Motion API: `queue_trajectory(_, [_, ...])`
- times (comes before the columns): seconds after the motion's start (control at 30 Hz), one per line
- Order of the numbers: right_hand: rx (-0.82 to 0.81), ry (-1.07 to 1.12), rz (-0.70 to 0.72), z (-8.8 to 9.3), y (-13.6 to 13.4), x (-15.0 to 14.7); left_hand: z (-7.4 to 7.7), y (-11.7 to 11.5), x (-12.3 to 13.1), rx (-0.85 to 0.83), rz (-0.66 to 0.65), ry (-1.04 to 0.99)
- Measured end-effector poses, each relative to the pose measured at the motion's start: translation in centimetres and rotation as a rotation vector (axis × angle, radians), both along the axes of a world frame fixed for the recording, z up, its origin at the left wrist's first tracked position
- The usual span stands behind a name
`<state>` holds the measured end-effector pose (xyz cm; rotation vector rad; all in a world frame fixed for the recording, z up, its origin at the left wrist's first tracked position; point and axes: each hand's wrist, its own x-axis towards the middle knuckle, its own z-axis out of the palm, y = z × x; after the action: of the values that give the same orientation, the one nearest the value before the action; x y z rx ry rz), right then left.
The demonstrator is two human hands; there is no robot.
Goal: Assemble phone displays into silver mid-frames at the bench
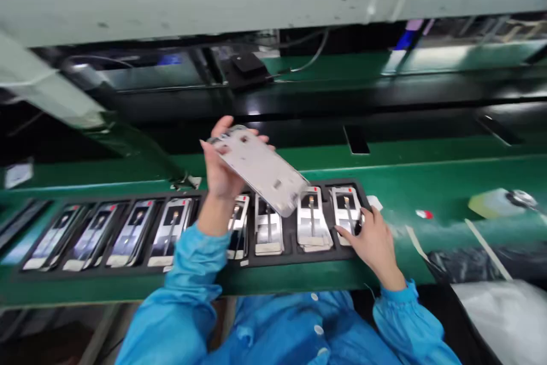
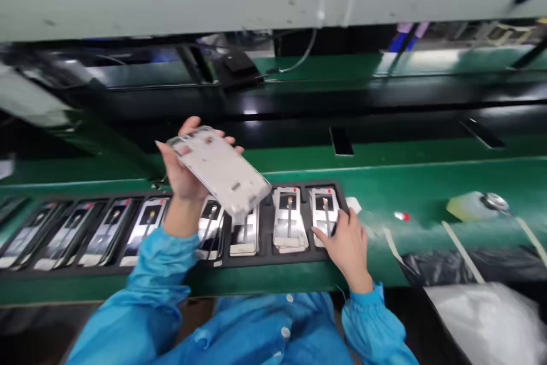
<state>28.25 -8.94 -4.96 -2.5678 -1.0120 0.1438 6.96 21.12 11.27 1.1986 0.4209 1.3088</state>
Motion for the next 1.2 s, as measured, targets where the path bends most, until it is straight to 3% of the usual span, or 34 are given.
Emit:
queue_trajectory(0.07, [0.001,0.004,-0.007,-0.3,0.1,0.4,1.4,-4.2,0.9,-0.227,-0.253,-0.148])
queue_trajectory(0.17, [0.026,-0.002,-0.016,-0.6,0.0,0.4,2.9,-8.9,1.3,-0.371,-0.525,-0.264])
queue_trajectory(0.27, [0.093,-0.045,-0.033,-0.7,-0.2,-0.2,3.4,-11.1,0.7,-0.439,-0.703,-0.359])
queue_trajectory(0.37, [0.154,-0.134,-0.032,-0.8,-0.2,-0.8,3.2,-11.8,0.3,-0.506,-0.809,-0.374])
queue_trajectory(0.6, [0.264,-0.156,0.033,1.1,-0.2,-0.7,3.4,-12.6,-0.5,-0.620,-0.924,-0.333])
queue_trajectory(0.7, [0.346,-0.011,0.023,2.0,-0.1,-0.3,3.7,-12.7,-0.8,-0.640,-0.954,-0.354])
queue_trajectory(0.9, [0.525,0.221,-0.127,4.0,0.1,-0.1,4.0,-12.9,-1.3,-0.625,-0.952,-0.370])
queue_trajectory(1.2, [0.741,0.471,-0.128,6.8,2.1,-3.0,4.0,-12.9,-1.6,-0.645,-0.959,-0.396])
